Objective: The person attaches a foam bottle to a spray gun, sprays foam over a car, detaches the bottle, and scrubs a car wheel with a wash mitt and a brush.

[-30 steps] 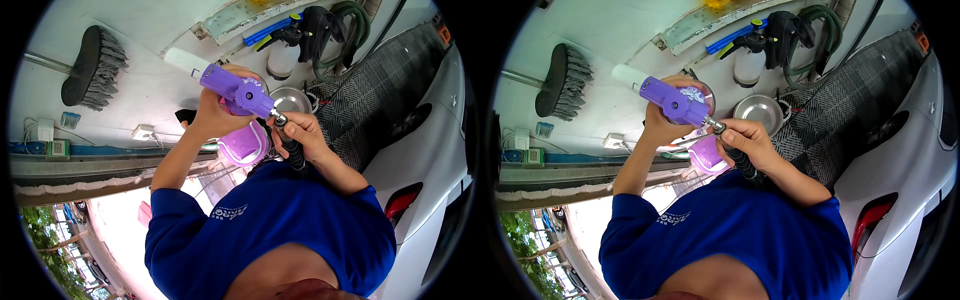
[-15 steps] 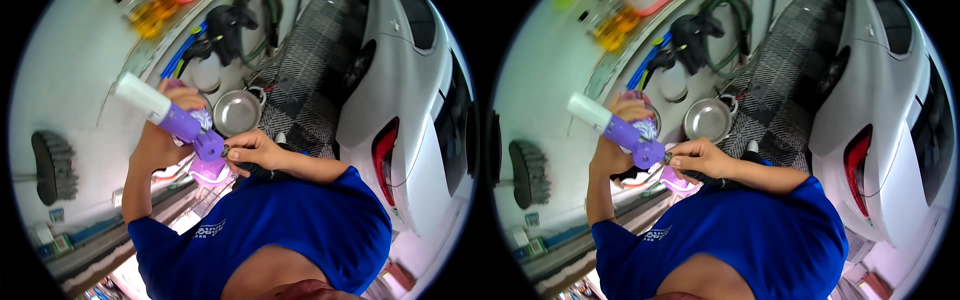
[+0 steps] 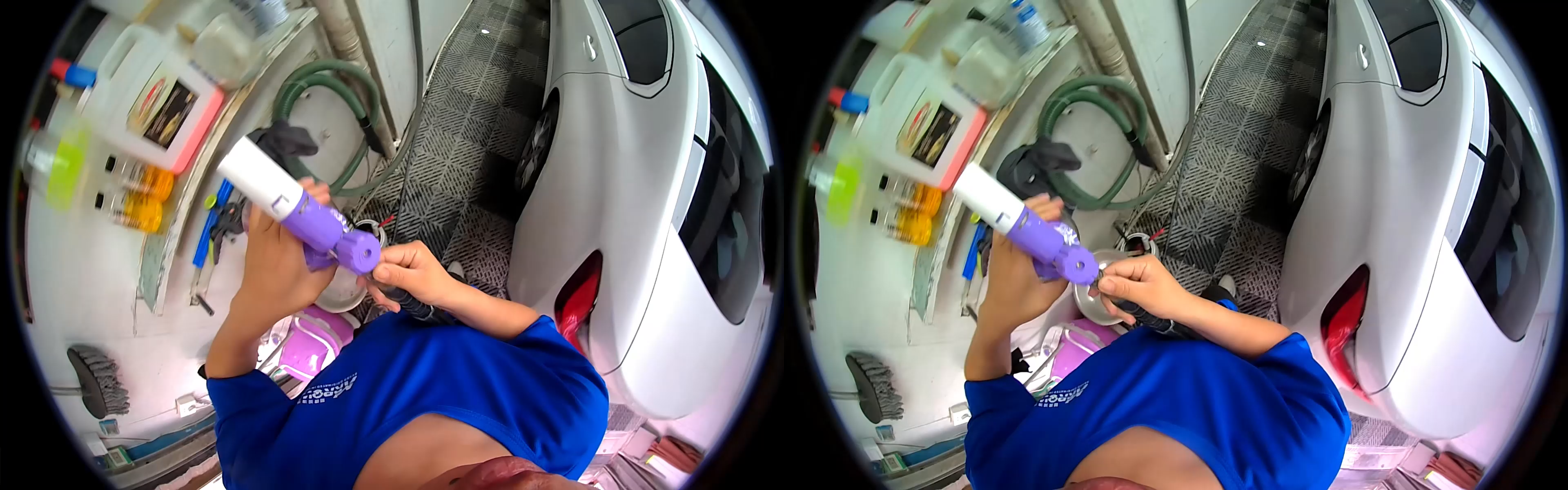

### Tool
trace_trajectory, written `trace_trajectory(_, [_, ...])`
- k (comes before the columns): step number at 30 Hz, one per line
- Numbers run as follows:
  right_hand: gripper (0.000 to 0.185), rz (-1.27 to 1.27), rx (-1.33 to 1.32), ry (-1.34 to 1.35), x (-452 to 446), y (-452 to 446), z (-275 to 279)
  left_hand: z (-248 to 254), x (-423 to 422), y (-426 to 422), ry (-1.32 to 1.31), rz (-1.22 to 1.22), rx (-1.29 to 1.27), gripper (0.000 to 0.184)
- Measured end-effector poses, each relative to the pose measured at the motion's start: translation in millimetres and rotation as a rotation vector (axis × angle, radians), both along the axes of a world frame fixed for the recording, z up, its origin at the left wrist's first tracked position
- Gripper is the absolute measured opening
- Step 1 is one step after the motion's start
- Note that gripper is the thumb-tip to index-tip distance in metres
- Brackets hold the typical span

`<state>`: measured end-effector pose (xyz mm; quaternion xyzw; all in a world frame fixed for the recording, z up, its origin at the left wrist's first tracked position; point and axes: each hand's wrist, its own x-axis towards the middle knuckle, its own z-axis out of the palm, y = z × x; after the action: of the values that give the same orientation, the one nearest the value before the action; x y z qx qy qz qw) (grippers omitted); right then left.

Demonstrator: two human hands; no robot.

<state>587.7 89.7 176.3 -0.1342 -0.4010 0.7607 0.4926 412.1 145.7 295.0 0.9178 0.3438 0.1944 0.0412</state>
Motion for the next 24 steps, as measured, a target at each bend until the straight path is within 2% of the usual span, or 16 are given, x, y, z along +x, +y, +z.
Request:
trace_trajectory(1, [0.032, -0.033, 0.017, -0.022, 21.4, 12.4, -0.3, -3.2, 24.2, 10.0, -0.003, 0.051, 0.043, 0.058])
trace_trajectory(3, [0.038, -0.042, 0.071, -0.068, 65.1, 40.7, 3.2, -18.4, 67.8, 22.8, -0.271, 0.135, 0.117, 0.059])
trace_trajectory(5, [0.034, -0.066, 0.033, -0.032, 104.5, 69.4, 6.7, -57.6, 87.9, 38.7, -0.739, 0.003, 0.262, 0.042])
trace_trajectory(7, [0.035, -0.066, 0.029, -0.016, 137.4, 97.1, 10.3, -129.7, 58.9, 40.5, -0.647, -0.081, 0.15, 0.037])
trace_trajectory(9, [0.036, -0.03, 0.013, 0.009, 168.4, 129.2, 15.3, -157.8, 88.8, 48.6, -0.481, 0.037, -0.494, 0.045])
trace_trajectory(11, [0.038, -0.03, 0.051, 0.021, 189.4, 168.6, 9.8, -163.7, 162.1, 64.6, -0.581, 0.235, -1.054, 0.059])
trace_trajectory(12, [0.038, -0.019, 0.042, 0.014, 202.2, 187.8, 10.2, -187.6, 184.7, 79.6, -0.44, 0.087, -0.955, 0.065])
trace_trajectory(14, [0.038, 0.0, 0.049, -0.001, 232.3, 232.2, 8.3, -210.6, 231.7, 121.7, -0.301, -0.059, -0.839, 0.072])
trace_trajectory(17, [0.041, 0.049, 0.073, -0.05, 283.0, 302.9, 5.5, -218.1, 303.5, 199.4, -0.349, -0.038, -0.899, 0.069])
trace_trajectory(18, [0.038, 0.055, 0.042, -0.038, 292.9, 329.8, 8.8, -221.1, 321.7, 232.6, -0.271, -0.055, -0.842, 0.068])
trace_trajectory(19, [0.038, 0.043, 0.052, -0.047, 309.4, 355.6, 5.0, -223.6, 343.6, 268.3, -0.183, -0.077, -0.774, 0.068])
trace_trajectory(20, [0.037, 0.069, 0.036, -0.105, 324.8, 382.0, 2.9, -217.6, 356.7, 299.4, -0.114, -0.1, -0.468, 0.059])
trace_trajectory(21, [0.037, 0.09, 0.019, -0.164, 341.1, 409.1, 5.4, -215.4, 373.8, 332.1, -0.123, -0.118, -0.414, 0.059])
trace_trajectory(24, [0.037, 0.169, 0.097, -0.232, 382.8, 500.3, 2.1, -226.6, 425.5, 432.7, -0.252, -0.198, -0.616, 0.058])
